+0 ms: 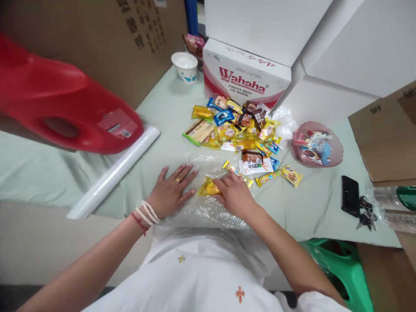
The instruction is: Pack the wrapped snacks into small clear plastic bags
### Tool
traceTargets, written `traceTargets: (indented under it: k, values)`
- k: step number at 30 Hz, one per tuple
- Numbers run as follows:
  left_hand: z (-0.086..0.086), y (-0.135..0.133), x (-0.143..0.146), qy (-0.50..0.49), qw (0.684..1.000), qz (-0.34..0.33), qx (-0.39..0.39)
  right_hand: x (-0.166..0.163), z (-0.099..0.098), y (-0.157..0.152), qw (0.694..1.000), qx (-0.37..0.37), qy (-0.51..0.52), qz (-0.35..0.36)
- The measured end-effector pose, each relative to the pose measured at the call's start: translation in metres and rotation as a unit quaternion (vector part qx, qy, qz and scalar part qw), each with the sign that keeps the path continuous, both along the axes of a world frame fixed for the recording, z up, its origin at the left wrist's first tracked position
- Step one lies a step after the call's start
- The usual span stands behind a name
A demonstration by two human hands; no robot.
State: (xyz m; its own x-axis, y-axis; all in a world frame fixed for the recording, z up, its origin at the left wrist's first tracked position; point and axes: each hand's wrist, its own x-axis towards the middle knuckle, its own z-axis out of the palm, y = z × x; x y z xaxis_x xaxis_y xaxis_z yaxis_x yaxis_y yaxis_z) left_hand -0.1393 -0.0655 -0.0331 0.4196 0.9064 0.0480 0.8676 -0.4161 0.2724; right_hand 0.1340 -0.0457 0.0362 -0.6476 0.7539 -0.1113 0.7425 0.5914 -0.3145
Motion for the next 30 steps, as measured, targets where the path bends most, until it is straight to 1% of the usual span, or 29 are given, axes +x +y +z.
traceTargets:
  k: [3,7,9,11,12,13,14,16,17,18,19,21,23,25,26,28,30]
  values:
    - [0.000,0.001,-0.001,-0.001,1.000,-0.001,0.000,-0.004,-0.004,0.001,1.000,0.009,0.025,-0.007]
    - [-0.001,0.000,-0.003,0.000,1.000,-0.004,0.001,-0.011,-0.009,0.003,1.000,0.003,0.013,-0.003]
    - [0.001,-0.005,-0.008,-0.004,1.000,0.019,0.012,-0.002,-0.010,-0.003,0.999,0.005,0.040,-0.014]
    - [0.007,-0.016,-0.017,-0.020,0.998,0.042,0.038,0.017,-0.008,-0.020,0.995,0.014,0.094,-0.011]
    - [0.011,-0.023,-0.022,-0.034,0.998,0.032,0.050,0.030,-0.007,-0.031,0.993,0.016,0.117,0.000]
    - [0.015,-0.031,-0.028,-0.054,0.997,0.000,0.056,0.043,-0.007,-0.045,0.991,0.014,0.133,0.017]
    - [0.018,-0.040,-0.033,-0.075,0.994,-0.050,0.054,0.055,-0.008,-0.058,0.990,0.008,0.137,0.040]
    - [0.021,-0.055,-0.041,-0.097,0.982,-0.161,0.024,0.076,-0.015,-0.082,0.989,-0.003,0.119,0.085]
    - [0.020,-0.060,-0.043,-0.097,0.975,-0.200,0.009,0.084,-0.021,-0.091,0.990,-0.001,0.104,0.098]
    - [0.018,-0.064,-0.045,-0.091,0.971,-0.221,0.002,0.089,-0.027,-0.096,0.991,0.004,0.093,0.099]
    - [0.015,-0.065,-0.046,-0.085,0.971,-0.223,0.000,0.092,-0.032,-0.099,0.992,0.009,0.088,0.090]
    - [0.010,-0.062,-0.046,-0.090,0.974,-0.208,-0.003,0.093,-0.039,-0.097,0.992,0.001,0.110,0.064]
    - [0.012,-0.052,-0.045,-0.125,0.976,-0.173,-0.038,0.090,-0.036,-0.086,0.985,-0.042,0.163,0.047]
    - [0.021,-0.037,-0.043,-0.172,0.974,-0.111,-0.096,0.087,-0.025,-0.070,0.973,-0.098,0.209,0.015]
    - [0.026,-0.028,-0.040,-0.191,0.972,-0.071,-0.120,0.085,-0.019,-0.061,0.968,-0.119,0.221,-0.014]
    - [0.037,-0.009,-0.035,-0.207,0.965,0.003,-0.158,0.082,-0.009,-0.042,0.960,-0.139,0.226,-0.086]
    - [0.041,0.011,-0.029,-0.196,0.963,0.066,-0.172,0.078,-0.005,-0.023,0.957,-0.137,0.205,-0.152]
